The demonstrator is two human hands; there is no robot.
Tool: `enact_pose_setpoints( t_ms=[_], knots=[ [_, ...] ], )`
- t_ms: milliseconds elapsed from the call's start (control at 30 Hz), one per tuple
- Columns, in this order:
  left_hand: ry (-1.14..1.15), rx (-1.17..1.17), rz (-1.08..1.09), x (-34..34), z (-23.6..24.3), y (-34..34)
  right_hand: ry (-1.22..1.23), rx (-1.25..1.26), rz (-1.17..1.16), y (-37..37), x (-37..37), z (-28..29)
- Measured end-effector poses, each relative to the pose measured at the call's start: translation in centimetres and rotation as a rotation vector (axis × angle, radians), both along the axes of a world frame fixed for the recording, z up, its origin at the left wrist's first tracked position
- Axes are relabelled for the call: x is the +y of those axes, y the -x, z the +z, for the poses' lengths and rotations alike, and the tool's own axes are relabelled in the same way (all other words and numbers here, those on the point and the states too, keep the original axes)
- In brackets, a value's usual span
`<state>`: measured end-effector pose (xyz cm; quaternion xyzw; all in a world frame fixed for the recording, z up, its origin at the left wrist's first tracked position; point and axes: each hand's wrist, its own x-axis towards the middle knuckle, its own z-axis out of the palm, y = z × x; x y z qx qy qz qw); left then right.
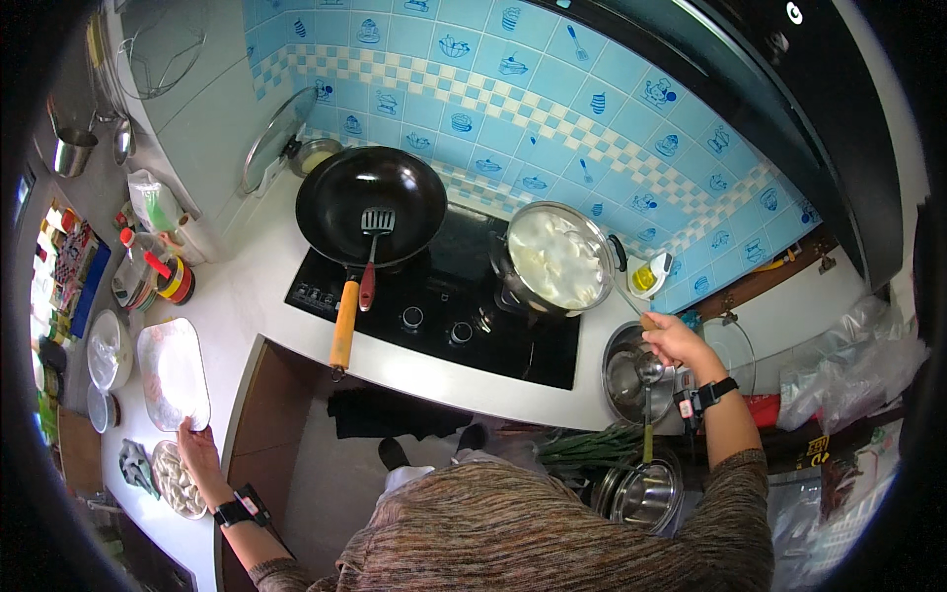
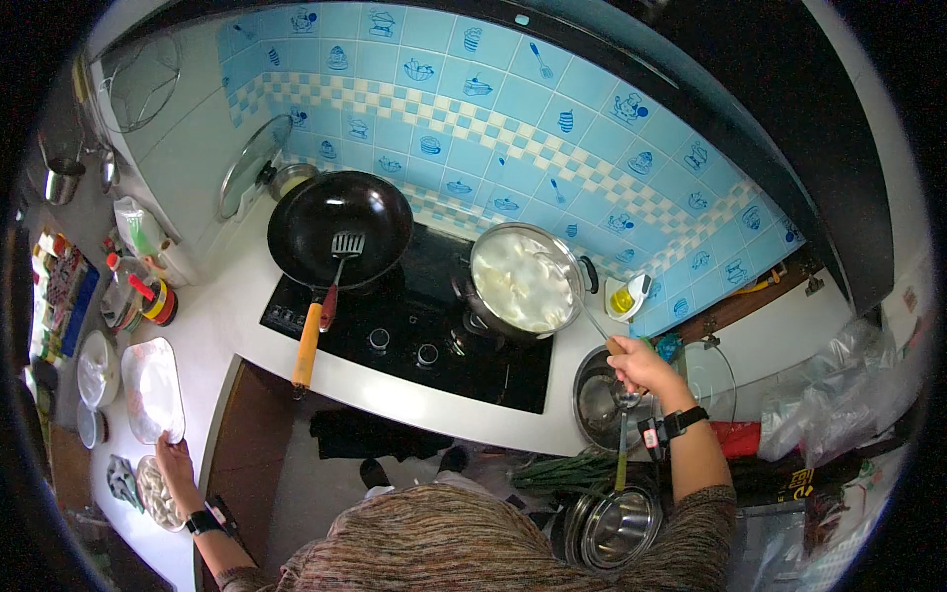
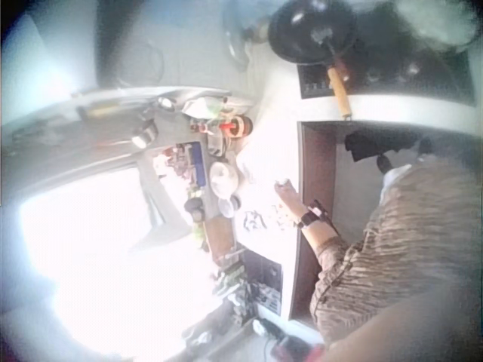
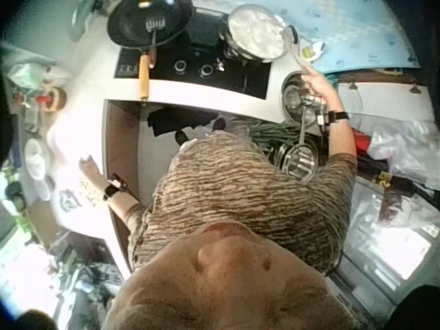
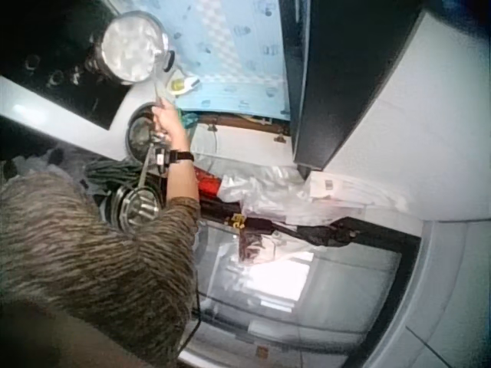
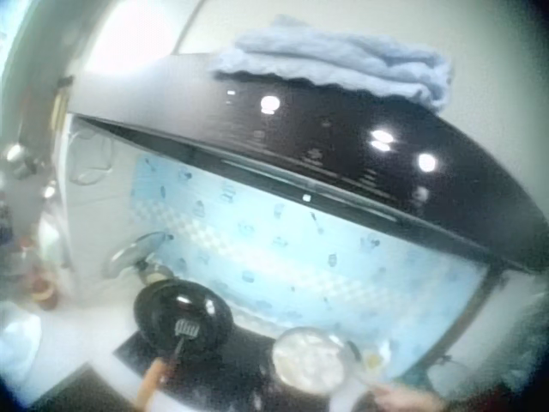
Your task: The person uses a slotted spoon to scoop boiled dumplings from a pot and places them onto plates. They then wash the spoon at the sink and open the refrigerator.
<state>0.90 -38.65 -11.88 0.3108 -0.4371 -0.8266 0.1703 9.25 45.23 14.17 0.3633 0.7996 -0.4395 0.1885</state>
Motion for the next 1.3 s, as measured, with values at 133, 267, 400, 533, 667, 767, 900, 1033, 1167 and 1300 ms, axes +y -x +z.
enact_pose_setpoints(
  t_ms=[133, 267, 400, 533, 667, 767, 900, 1033, 1167, 1300],
  knots=[
    [-0.045, -0.042, -0.055, 5.2, 4.8, -1.0, 0.291, 0.013, -0.097, -1.0, 2.6, 1.4],
    [-0.095, -0.035, -0.103, 10.0, 8.4, -1.4, 0.516, -0.045, -0.129, -1.6, 5.6, 1.6],
    [-0.115, 0.010, -0.174, 14.2, 12.2, -1.4, 0.748, -0.098, -0.119, -1.7, 8.1, 0.0],
    [-0.128, 0.051, -0.216, 17.7, 15.3, -1.6, 1.034, -0.055, -0.130, -2.1, 9.0, -3.3],
    [-0.181, 0.116, -0.263, 20.4, 17.6, -1.8, 1.235, -0.011, -0.143, -1.8, 8.9, -7.1],
    [-0.146, 0.143, -0.287, 22.4, 18.8, -2.5, 1.442, 0.019, -0.150, -1.1, 8.3, -9.6],
    [-0.129, 0.144, -0.324, 24.9, 20.1, -3.3, 1.518, 0.079, -0.149, -0.3, 7.2, -12.2],
    [-0.115, 0.165, -0.391, 27.3, 20.9, -4.3, 1.657, 0.123, -0.171, 0.2, 6.1, -13.9],
    [-0.141, 0.202, -0.442, 29.9, 21.6, -5.0, 1.708, 0.207, -0.140, 0.1, 5.4, -14.9],
    [-0.151, 0.207, -0.473, 32.6, 22.3, -5.5, 1.667, 0.265, -0.170, -0.2, 4.9, -15.4]
  ],
)
